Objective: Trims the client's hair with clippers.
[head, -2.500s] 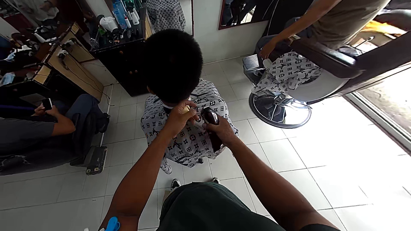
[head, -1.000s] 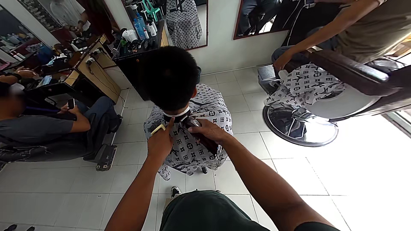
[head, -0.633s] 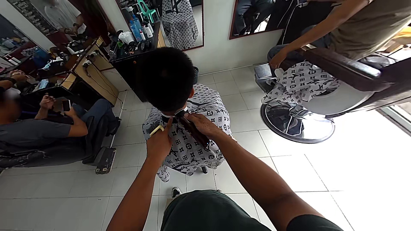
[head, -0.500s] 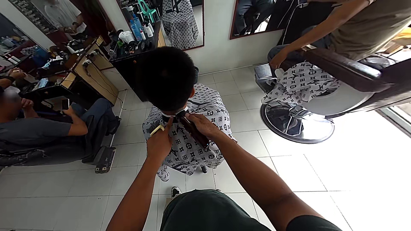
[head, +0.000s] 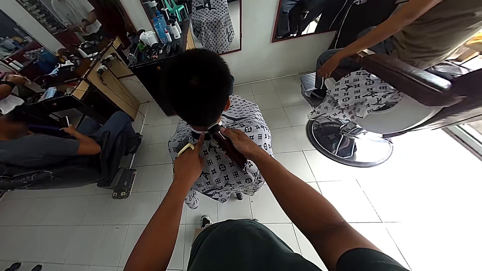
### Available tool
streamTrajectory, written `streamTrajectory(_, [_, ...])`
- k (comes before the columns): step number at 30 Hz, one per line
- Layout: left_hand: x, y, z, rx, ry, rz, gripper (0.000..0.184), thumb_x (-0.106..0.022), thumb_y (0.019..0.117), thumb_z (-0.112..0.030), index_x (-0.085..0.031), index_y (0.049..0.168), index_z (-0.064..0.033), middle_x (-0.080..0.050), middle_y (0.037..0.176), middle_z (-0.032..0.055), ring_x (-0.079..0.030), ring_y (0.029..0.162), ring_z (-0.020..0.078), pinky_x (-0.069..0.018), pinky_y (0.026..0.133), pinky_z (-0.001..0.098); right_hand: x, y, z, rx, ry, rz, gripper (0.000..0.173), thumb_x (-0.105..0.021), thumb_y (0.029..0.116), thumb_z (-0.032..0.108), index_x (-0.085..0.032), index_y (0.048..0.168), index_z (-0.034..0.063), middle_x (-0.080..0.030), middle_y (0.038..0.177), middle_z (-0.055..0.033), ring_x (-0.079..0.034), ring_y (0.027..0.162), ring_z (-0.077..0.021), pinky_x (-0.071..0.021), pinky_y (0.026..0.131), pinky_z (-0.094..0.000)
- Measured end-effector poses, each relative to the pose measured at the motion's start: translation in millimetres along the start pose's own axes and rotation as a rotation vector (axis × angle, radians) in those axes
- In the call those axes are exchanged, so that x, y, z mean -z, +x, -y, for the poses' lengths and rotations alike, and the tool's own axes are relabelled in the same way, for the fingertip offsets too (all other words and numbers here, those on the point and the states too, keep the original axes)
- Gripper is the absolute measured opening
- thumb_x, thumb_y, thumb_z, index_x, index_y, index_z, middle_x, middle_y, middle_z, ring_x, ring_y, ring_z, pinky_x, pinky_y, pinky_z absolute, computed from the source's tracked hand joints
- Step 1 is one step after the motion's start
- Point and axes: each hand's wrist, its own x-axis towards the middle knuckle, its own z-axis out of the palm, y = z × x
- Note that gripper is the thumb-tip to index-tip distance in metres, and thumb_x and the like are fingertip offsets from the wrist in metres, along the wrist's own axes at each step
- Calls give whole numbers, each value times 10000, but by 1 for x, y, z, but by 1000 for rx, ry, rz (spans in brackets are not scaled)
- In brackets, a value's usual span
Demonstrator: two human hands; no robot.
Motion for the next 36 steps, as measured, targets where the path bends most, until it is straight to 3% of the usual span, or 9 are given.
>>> streamTrajectory(20, [1,10,0,-22,-28,46,740,-461,1041,-230,-82,1645,-426,-667,1190,208,-657,1078,396,-507,878,579,-12,5,-8,64,0,-69,487,-336,1122,412,-608,1128,7,-653,829,-125,-676,651,-204,-609,632,-353])
streamTrajectory(22, [-6,8,4,-82,-111,-58,683,-462,1040,-217,-187,1649,-358,-658,1227,206,-652,1097,392,-509,903,576,-5,-1,-18,126,4,-13,475,-321,1121,377,-615,1165,6,-664,873,-109,-685,695,-202,-616,667,-376])
streamTrajectory(25, [-29,4,11,-377,-408,-603,487,-574,940,-117,-615,1426,-98,-720,1140,203,-730,905,357,-592,722,514,12,-31,-35,109,23,-35,389,-396,1082,322,-638,1080,18,-671,835,-62,-672,659,-167,-608,626,-357])
streamTrajectory(27, [1,-8,2,-417,-708,-176,360,-570,1017,-154,-612,1368,-85,-718,1080,68,-689,861,164,-567,733,347,17,-51,-60,146,214,-150,377,-372,1055,293,-603,1130,6,-687,833,-59,-679,654,-155,-611,620,-336])
streamTrajectory(29, [29,0,-9,-557,-1043,253,232,-525,1045,-146,-647,1219,-54,-747,868,15,-667,624,47,-500,496,193,17,-68,-86,153,462,-215,484,-221,1091,362,-538,1227,23,-695,862,-70,-684,699,-161,-604,644,-321])
streamTrajectory(31, [42,12,-28,-714,-1191,184,229,-538,1019,-114,-670,1181,-18,-717,815,-19,-617,606,1,-472,515,155,18,-80,-99,87,556,-260,619,-92,1103,449,-552,1210,49,-704,802,-62,-678,634,-141,-593,568,-285])
streamTrajectory(33, [47,27,-48,-618,-1244,127,252,-534,1036,-106,-601,1259,-11,-674,855,8,-618,654,44,-494,557,195,22,-88,-115,28,557,-217,699,-39,1084,490,-552,1200,29,-682,759,-57,-644,571,-128,-566,512,-269])
streamTrajectory(35, [49,33,-61,-501,-1270,280,262,-503,1067,-139,-553,1300,-32,-690,860,31,-637,629,64,-486,514,205,28,-98,-138,58,553,-127,676,-182,1061,559,-552,1215,14,-700,764,-53,-657,568,-130,-574,517,-272])
streamTrajectory(36, [50,31,-62,-536,-1271,260,261,-513,1062,-137,-576,1287,-21,-701,852,30,-628,604,51,-472,492,191,31,-101,-146,98,544,-97,644,-383,1027,611,-541,1227,19,-709,801,-48,-666,595,-132,-581,540,-279])
